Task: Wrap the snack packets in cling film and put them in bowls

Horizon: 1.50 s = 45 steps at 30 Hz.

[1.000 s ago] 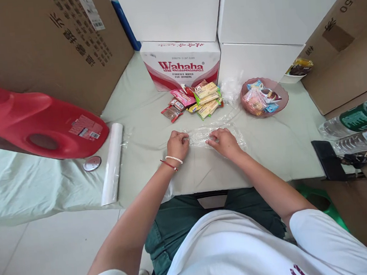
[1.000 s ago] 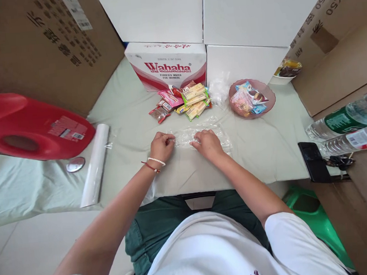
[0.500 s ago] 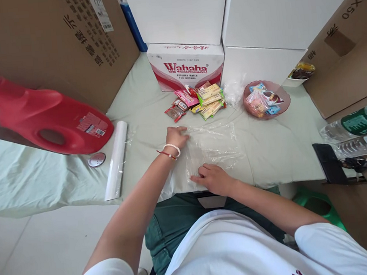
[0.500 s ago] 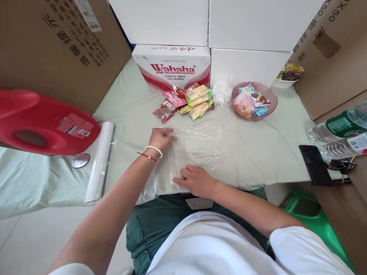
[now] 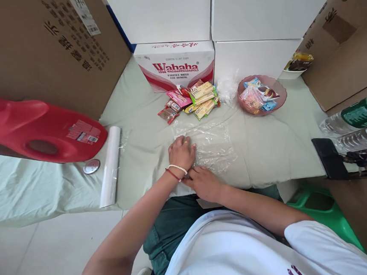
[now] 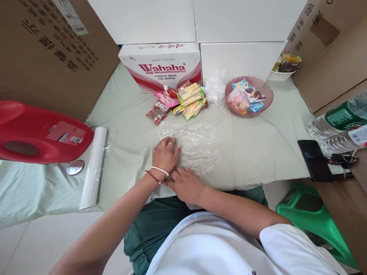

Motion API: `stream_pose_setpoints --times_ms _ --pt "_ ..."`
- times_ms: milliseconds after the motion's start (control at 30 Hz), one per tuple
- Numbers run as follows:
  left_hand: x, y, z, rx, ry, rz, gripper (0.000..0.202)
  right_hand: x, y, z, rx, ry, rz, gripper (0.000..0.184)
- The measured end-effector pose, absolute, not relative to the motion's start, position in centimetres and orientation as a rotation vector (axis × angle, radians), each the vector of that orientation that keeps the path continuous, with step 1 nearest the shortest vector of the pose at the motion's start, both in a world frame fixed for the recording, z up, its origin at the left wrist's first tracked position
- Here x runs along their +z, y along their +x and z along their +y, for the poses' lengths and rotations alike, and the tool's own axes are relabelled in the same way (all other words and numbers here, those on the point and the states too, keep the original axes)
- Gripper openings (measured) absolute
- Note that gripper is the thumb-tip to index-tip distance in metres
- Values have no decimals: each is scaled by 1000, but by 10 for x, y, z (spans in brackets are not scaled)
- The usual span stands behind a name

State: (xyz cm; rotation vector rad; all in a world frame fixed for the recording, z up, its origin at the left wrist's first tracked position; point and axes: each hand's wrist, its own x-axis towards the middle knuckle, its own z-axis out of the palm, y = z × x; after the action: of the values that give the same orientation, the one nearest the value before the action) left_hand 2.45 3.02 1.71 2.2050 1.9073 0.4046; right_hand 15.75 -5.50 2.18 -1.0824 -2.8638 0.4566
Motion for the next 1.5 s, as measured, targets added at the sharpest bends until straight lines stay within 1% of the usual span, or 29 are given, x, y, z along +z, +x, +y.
stream_pose_setpoints --times_ms 100,167,233,300,367,400,500,567,633,700,833,967,1167,1233,1267,1333,1400,1433,1467,1500 --pt "1 13 33 370 2215 1940 52 21 169 -74 508 -939 -2802 41" --pt "-5 6 30 347 2228 1935 56 21 188 -85 653 -829 -2667 34" --pt "-8 1 26 322 2238 1938 61 21 214 -89 831 -973 -2353 27" --pt "-9 0 22 305 2255 1935 67 21 244 -84 923 -1343 -1854 27" --pt "-10 1 20 298 2265 1929 70 22 268 -74 956 -1634 -1331 33" --pt "-10 2 20 298 2264 1929 70 23 275 -68 991 -1700 -1120 39" --pt "-10 2 20 318 2253 1933 69 27 276 -56 1259 -1681 -730 59" --pt "-11 2 20 335 2246 1932 69 31 262 -53 1476 -1598 -595 70" --pt "-11 2 20 346 2247 1930 68 35 247 -53 1631 -1521 -511 74" --pt "-11 1 20 352 2254 1929 67 36 237 -53 1720 -1467 -479 73" --pt "-10 1 19 359 2259 1925 66 34 238 -54 1817 -1467 -525 63" --pt "-9 1 19 375 2246 1911 68 34 253 -59 1757 -1528 -595 58" --pt "-10 1 20 351 2234 1924 65 33 281 -70 1731 -1573 -701 58" --pt "-10 1 20 348 2231 1921 65 30 290 -72 1661 -1627 -771 57" --pt "-10 1 20 351 2227 1920 65 29 294 -73 1576 -1666 -833 56" --pt "-10 1 20 362 2217 1916 65 28 299 -76 1301 -1736 -1026 50" --pt "-9 1 21 375 2208 1908 65 29 298 -78 1003 -1717 -1315 37" --pt "-9 1 21 381 2206 1903 65 30 296 -79 903 -1669 -1489 29" --pt "-8 1 20 384 2206 1898 65 30 293 -79 844 -1608 -1674 25" --pt "-8 1 20 385 2207 1894 65 30 290 -79 817 -1545 -1854 26"
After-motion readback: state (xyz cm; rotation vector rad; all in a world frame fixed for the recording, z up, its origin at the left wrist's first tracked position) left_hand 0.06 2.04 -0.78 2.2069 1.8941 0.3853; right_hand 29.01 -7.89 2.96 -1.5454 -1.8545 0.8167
